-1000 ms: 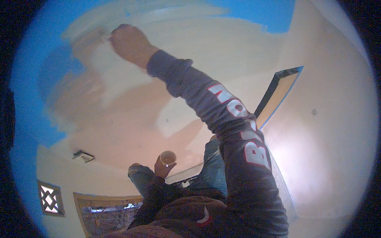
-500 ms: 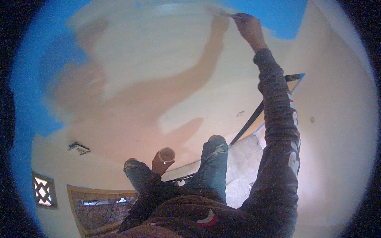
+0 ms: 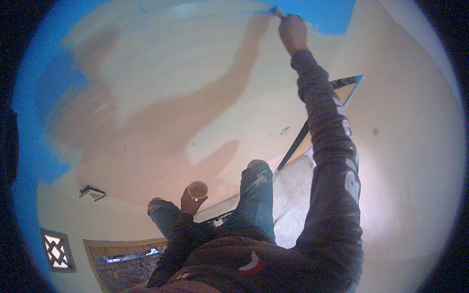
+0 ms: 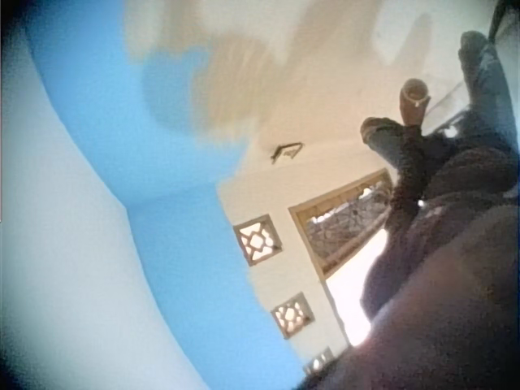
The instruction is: The person paints a ceiling with white paint using a brush and a small container. They repeatedly dip the brush into the container and apply paint to the ceiling surface, gradually covering the blue undercoat.
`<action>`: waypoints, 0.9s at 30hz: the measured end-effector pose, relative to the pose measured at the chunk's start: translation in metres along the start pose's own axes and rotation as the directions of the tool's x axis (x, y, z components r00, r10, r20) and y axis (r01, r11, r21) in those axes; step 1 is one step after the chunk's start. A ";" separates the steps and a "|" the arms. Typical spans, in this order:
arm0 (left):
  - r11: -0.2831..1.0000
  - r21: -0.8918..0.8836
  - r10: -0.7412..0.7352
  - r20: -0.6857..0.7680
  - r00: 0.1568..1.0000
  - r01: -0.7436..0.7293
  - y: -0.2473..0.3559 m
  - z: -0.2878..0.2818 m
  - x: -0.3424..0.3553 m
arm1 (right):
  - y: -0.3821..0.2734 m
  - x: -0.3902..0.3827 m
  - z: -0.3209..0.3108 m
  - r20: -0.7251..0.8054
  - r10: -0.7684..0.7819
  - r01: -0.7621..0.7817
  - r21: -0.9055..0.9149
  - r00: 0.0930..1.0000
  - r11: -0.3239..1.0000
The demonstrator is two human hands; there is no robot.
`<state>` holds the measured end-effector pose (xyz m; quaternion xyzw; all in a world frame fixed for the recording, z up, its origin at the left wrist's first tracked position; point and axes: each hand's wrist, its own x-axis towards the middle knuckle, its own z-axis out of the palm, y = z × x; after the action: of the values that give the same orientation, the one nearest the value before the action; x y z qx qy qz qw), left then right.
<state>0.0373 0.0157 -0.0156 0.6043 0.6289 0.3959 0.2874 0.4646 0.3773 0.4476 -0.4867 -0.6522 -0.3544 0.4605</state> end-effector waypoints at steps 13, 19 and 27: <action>0.999 0.033 -0.034 0.011 0.999 0.034 0.004 0.000 -0.002 | -0.240 -0.029 -0.026 -0.086 0.058 -0.027 0.323 0.995 0.946; 0.998 0.055 -0.036 0.011 0.999 0.035 -0.006 0.003 -0.003 | -0.308 -0.035 -0.048 0.062 -0.067 0.028 0.491 0.996 0.871; 0.996 0.081 0.024 0.010 1.000 -0.025 -0.009 0.003 0.001 | -0.374 -0.046 -0.038 0.106 -0.278 0.182 0.531 0.955 0.828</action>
<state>0.0349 0.0173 -0.0242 0.6250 0.6356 0.3707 0.2608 0.1192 0.2252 0.4117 -0.2932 -0.8157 -0.1747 0.4671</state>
